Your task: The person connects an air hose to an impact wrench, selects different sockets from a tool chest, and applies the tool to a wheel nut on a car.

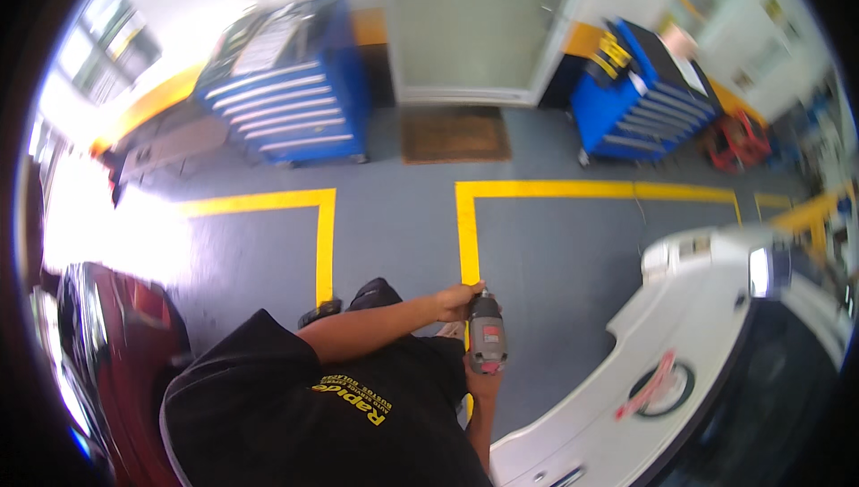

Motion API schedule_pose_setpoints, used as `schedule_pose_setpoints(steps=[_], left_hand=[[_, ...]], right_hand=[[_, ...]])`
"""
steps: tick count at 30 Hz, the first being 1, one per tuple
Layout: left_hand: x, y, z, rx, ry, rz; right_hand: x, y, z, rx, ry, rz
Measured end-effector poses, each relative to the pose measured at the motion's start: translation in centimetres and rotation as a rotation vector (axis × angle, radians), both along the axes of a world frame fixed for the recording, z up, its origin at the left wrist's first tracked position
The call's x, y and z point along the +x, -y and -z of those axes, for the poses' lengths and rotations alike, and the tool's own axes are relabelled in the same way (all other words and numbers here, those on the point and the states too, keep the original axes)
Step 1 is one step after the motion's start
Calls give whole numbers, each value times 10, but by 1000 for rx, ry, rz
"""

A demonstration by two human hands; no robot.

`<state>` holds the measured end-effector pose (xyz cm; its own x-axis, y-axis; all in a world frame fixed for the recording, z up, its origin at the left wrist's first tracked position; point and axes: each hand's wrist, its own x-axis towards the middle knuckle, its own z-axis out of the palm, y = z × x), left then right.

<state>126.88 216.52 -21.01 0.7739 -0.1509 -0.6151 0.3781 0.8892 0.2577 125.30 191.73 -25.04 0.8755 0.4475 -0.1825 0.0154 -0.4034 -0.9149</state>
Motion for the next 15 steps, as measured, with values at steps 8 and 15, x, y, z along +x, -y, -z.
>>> schedule_pose_setpoints(steps=[8, 15], left_hand=[[2, -163, -38, -168, 20, -775], [-16, -334, -54, -146, 110, -946]], right_hand=[[79, -193, -62, -4, 190, -596], [79, -391, -104, 175, 724, -811]])
